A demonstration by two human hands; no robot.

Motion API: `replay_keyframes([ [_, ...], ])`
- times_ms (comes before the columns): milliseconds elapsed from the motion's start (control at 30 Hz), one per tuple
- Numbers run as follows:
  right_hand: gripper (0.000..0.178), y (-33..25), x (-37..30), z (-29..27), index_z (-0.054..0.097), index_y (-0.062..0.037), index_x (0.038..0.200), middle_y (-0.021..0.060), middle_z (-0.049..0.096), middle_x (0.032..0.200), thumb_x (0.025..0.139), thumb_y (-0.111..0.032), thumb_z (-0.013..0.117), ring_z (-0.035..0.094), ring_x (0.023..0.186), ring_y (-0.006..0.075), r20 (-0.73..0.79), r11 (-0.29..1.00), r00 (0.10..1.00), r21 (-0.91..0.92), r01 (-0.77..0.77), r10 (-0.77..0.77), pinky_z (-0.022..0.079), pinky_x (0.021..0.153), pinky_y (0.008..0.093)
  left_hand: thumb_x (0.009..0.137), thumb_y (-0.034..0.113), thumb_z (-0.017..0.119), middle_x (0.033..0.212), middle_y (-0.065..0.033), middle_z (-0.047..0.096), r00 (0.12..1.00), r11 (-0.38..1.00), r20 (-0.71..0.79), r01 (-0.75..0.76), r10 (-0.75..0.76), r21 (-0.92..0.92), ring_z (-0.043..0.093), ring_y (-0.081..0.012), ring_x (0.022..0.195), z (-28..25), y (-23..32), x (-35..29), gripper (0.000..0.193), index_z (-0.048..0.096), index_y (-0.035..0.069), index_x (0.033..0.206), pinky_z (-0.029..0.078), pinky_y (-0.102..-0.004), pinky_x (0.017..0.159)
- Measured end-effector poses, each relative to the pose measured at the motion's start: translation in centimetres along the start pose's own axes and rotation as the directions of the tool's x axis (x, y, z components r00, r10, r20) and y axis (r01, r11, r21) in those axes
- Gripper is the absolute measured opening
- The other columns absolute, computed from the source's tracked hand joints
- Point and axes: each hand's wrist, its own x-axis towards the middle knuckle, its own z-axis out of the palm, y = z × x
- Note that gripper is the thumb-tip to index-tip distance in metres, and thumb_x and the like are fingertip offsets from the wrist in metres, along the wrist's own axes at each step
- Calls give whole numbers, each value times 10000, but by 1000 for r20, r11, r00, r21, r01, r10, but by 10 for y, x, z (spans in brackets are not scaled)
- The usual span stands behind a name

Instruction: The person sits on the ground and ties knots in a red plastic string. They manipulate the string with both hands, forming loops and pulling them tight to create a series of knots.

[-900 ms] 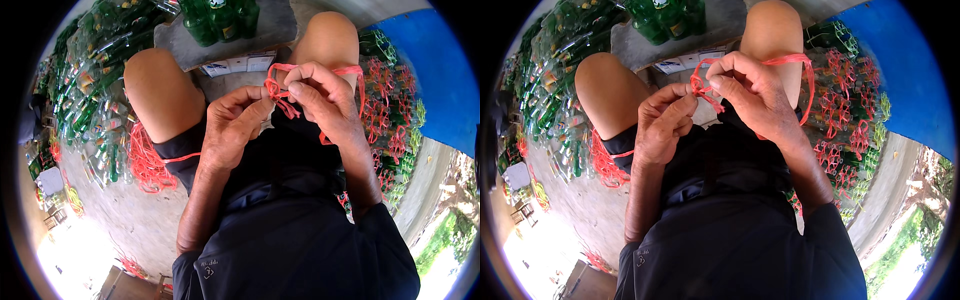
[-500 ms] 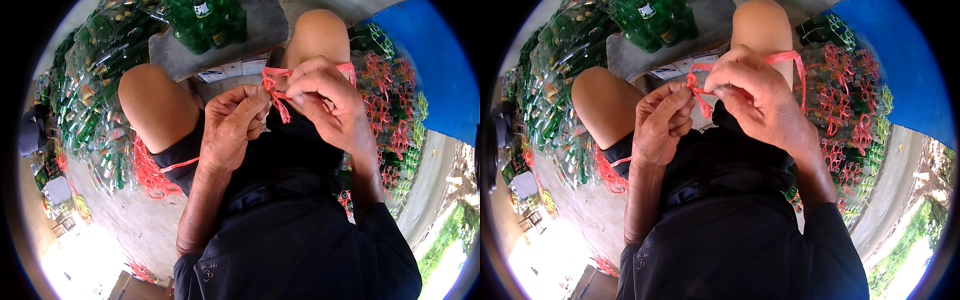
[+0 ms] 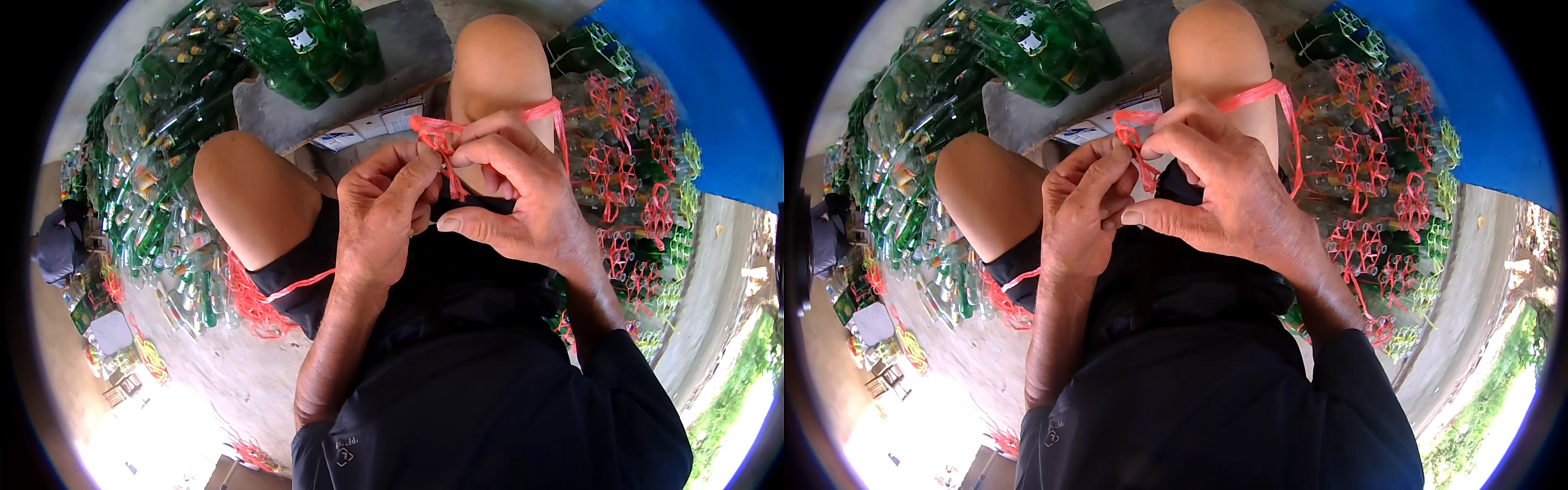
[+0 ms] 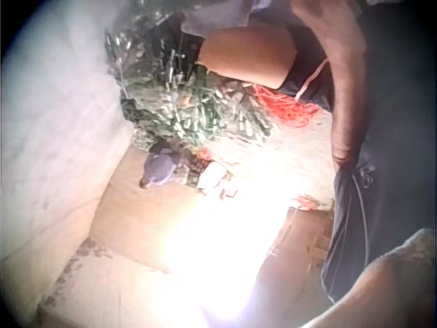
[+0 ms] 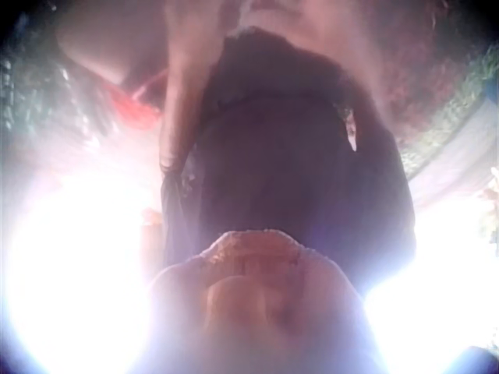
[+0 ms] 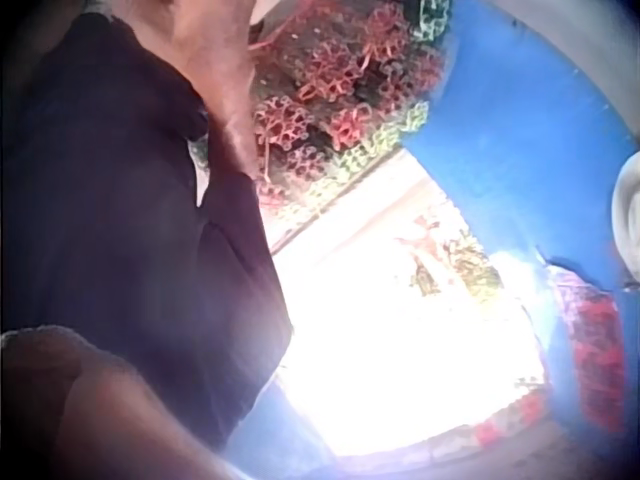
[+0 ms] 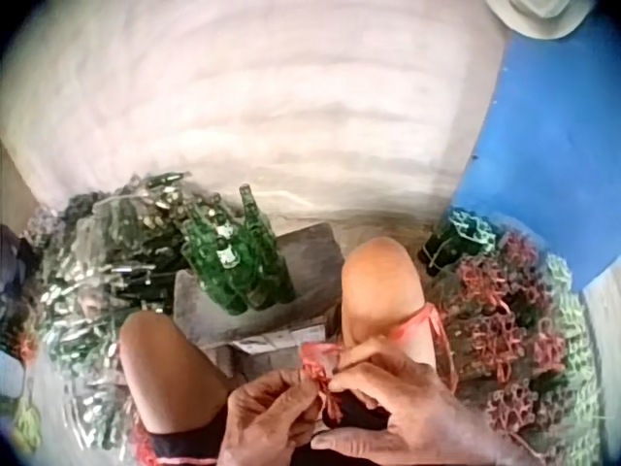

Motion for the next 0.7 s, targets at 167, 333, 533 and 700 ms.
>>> replay_keyframes([
  [167,166,18,-3,9,642,-3,974,69,607,959,856,5,758,541,679,127,-94,998,995,-47,34,-38,445,563,259,1009,170,650,727,11,565,999,1000,45,-4,4,1,314,11,510,-3,-6,5,179,687,-1,1044,236,-183,447],
  [333,99,16,1,9,630,8,934,48,610,943,881,72,684,544,709,89,-88,996,996,92,-21,29,436,593,239,1021,159,633,776,-23,602,996,988,48,-82,77,127,367,-5,544,-7,-6,5,197,688,-14,1097,277,-183,459],
  [533,77,19,4,8,627,7,926,39,613,946,894,73,649,556,765,81,-45,991,997,118,-59,65,450,628,242,1020,93,623,876,-55,652,962,931,87,-272,259,243,512,-53,641,-15,-6,7,176,663,-32,1137,450,-227,549],
  [700,78,17,5,9,620,7,920,42,611,942,890,78,637,559,770,85,-6,991,997,112,-73,74,449,628,243,989,-13,614,936,-57,672,912,846,121,-409,392,343,589,-69,756,-20,2,10,162,654,-29,1145,519,-237,652],
])
